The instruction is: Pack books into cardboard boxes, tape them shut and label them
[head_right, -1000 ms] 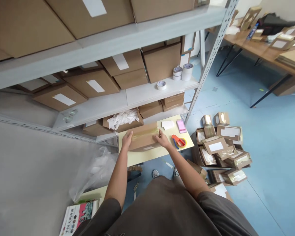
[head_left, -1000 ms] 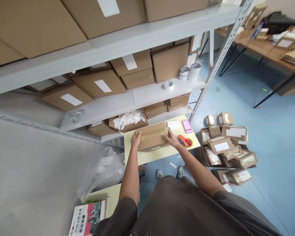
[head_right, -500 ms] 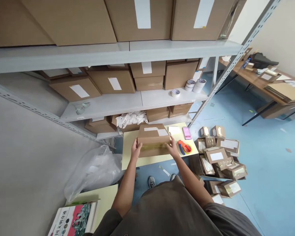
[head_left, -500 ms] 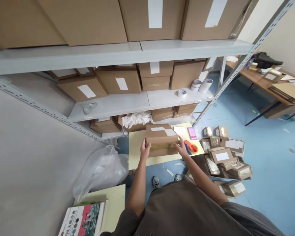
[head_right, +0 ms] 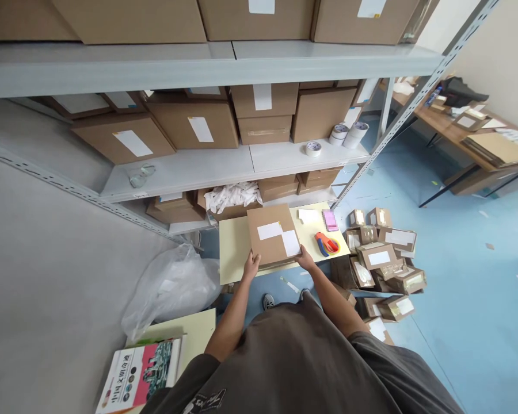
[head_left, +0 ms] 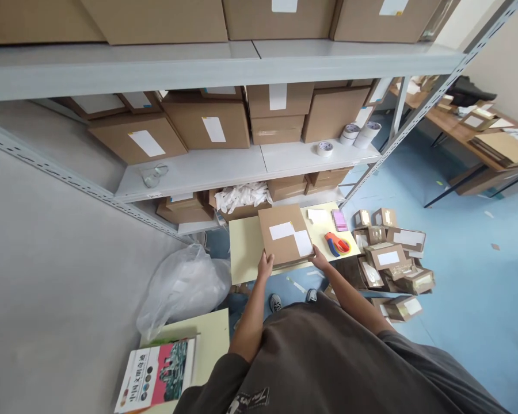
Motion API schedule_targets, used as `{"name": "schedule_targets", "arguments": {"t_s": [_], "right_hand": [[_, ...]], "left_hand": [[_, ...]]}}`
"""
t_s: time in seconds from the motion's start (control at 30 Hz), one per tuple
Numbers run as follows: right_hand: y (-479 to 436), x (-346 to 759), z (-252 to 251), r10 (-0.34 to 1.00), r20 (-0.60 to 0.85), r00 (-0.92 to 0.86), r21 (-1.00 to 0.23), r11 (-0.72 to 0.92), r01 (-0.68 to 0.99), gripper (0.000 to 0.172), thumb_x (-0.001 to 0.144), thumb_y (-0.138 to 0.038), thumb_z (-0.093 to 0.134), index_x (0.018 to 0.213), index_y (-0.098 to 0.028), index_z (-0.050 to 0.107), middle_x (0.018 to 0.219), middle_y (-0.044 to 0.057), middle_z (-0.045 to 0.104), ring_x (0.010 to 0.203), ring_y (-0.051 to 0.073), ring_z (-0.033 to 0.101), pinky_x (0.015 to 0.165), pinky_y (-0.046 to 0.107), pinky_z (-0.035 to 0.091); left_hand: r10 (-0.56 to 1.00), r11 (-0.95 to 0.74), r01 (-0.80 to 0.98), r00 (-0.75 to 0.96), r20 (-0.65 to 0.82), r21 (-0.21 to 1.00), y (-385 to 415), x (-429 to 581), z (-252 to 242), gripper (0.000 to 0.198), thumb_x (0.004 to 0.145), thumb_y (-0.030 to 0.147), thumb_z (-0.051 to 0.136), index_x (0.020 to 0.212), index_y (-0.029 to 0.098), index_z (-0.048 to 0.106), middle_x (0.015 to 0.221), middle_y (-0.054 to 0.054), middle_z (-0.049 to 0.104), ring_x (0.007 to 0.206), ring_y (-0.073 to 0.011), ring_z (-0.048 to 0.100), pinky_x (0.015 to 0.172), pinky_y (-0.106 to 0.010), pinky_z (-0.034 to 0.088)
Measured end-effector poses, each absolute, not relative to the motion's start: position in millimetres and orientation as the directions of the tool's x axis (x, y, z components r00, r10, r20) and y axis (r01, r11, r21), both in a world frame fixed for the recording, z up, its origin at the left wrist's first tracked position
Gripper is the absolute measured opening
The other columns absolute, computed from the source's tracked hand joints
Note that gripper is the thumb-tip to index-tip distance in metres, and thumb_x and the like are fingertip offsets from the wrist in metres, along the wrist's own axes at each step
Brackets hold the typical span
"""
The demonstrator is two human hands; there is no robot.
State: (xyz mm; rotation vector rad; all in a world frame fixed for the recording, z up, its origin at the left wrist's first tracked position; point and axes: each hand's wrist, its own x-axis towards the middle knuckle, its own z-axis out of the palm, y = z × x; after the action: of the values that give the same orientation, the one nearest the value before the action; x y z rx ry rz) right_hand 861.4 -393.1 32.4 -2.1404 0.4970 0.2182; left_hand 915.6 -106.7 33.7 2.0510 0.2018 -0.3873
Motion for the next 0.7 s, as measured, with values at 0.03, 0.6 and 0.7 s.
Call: {"name": "schedule_targets", "arguments": {"t_s": [0.03,0.6,0.7], "right_hand": [[-394,864,35,-0.28,-0.347,0.895,-0.729,-0.52,-0.445,0.082,0.069,-0.02,0.066,0.151,-0.019,0.058,0.133,0.011,0.076,0.115,0.031,0.074,0.103,0.045,0.059],[-507,933,69,-0.298,-0.162,0.941,-0.639,-0.695,-0.331,0.072,0.096,-0.029,0.062,0.165,-0.016,0.046,0.172,0.016,0.043,0.159,0.031,0.041,0.129,0.047,0.037],[-545,954,49,-0.297,-0.22,0.929,-0.611,-0.701,-0.369,0.072,0.097,-0.029,0.061,0.165,-0.014,0.046,0.174,0.018,0.04,0.159,0.032,0.04,0.129,0.047,0.036]], "left_hand": [[0.007,-0.501,0.306,0.937,-0.35,0.81,-106,920,37,0.072,0.099,0.052,0.067,0.161,0.019,0.05,0.159,-0.02,0.059,0.15,-0.0325,0.055,0.122,-0.043,0.045],[-0.336,-0.532,-0.129,0.939,-0.069,0.837,-266,1027,94,0.054,0.103,0.033,0.062,0.155,0.019,0.06,0.158,-0.017,0.06,0.149,-0.0305,0.054,0.126,-0.045,0.04],[-0.359,-0.575,-0.09,0.921,-0.152,0.813,-310,1047,79,0.056,0.099,0.031,0.066,0.154,0.018,0.062,0.158,-0.017,0.061,0.149,-0.0318,0.054,0.127,-0.044,0.039]]}}
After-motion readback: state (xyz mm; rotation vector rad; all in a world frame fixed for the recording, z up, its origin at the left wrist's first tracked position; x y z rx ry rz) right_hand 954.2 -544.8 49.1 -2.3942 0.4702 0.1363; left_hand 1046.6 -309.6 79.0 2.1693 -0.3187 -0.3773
